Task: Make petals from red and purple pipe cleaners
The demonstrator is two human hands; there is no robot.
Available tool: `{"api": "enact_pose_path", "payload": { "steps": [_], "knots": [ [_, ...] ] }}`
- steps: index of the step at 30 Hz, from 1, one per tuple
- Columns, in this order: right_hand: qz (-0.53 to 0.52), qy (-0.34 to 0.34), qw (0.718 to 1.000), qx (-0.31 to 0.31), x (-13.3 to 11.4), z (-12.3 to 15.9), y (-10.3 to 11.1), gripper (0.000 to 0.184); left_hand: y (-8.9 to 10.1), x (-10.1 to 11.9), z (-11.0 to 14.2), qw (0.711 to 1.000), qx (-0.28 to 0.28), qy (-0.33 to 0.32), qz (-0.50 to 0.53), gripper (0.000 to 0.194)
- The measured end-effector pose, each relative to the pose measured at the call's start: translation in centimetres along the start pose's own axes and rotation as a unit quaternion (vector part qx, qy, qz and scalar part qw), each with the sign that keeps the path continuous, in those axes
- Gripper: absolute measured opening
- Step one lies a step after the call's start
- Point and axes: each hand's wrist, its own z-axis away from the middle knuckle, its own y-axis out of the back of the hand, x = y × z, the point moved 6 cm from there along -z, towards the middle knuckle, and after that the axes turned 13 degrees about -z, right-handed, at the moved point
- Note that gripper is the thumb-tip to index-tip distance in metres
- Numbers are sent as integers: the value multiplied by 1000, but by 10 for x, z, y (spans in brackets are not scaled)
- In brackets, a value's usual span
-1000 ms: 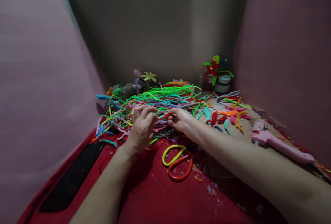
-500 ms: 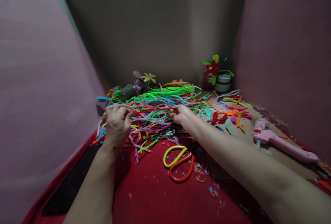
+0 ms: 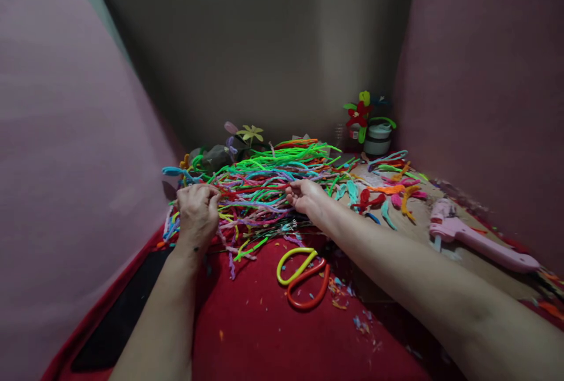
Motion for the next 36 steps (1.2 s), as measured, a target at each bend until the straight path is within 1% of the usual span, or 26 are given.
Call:
{"api": "enact_pose_path", "payload": {
  "steps": [2,4,6,8,10,12,13,14,16,18,19,21,22,24,26,29,33,36],
  "knots": [
    [16,-3,1000,-12,0,2,-1,34,-5,-1,0,1000,-19,-1,-6,14],
    [38,-10,999,-27,-1,6,-3,27,-10,-4,1,999,-40,10,-16,15],
    [67,-19,997,-46,-2,11,-5,20,-11,-5,1,998,-48,28,-31,13],
    [102,-26,992,-71,-1,19,-7,21,-4,-2,1,998,-29,40,-42,10],
    [144,-23,984,-101,0,27,-10,19,9,7,0,999,16,36,-34,10],
    [192,3,974,-121,-1,33,-16,17,23,23,0,998,67,18,-4,13],
    [217,28,968,-124,-5,35,-20,16,29,33,1,997,81,7,13,14],
    [244,59,960,-123,-11,35,-25,15,31,43,2,996,85,-10,30,15],
    [300,144,937,-108,-30,32,-37,14,29,65,6,995,58,-53,54,19],
    [359,248,897,-75,-59,25,-51,14,21,82,12,994,23,-86,60,22],
    [389,300,869,-56,-75,20,-59,13,17,87,15,994,6,-94,61,22],
    [452,378,808,-27,-102,8,-72,14,8,93,21,993,-27,-101,58,21],
    [483,404,777,-14,-113,1,-78,16,5,95,23,992,-38,-105,58,21],
    [544,429,721,10,-126,-12,-84,16,3,97,26,991,-50,-112,56,22],
    [597,438,671,36,-132,-25,-87,13,5,98,27,991,-53,-116,52,22],
    [657,448,604,53,-130,-36,-88,10,8,101,28,990,-53,-121,49,22],
    [712,472,519,32,-123,-36,-91,7,8,103,29,989,-62,-127,48,22],
    [742,498,448,0,-120,-22,-94,14,9,104,30,989,-62,-125,49,21]
  ]
}}
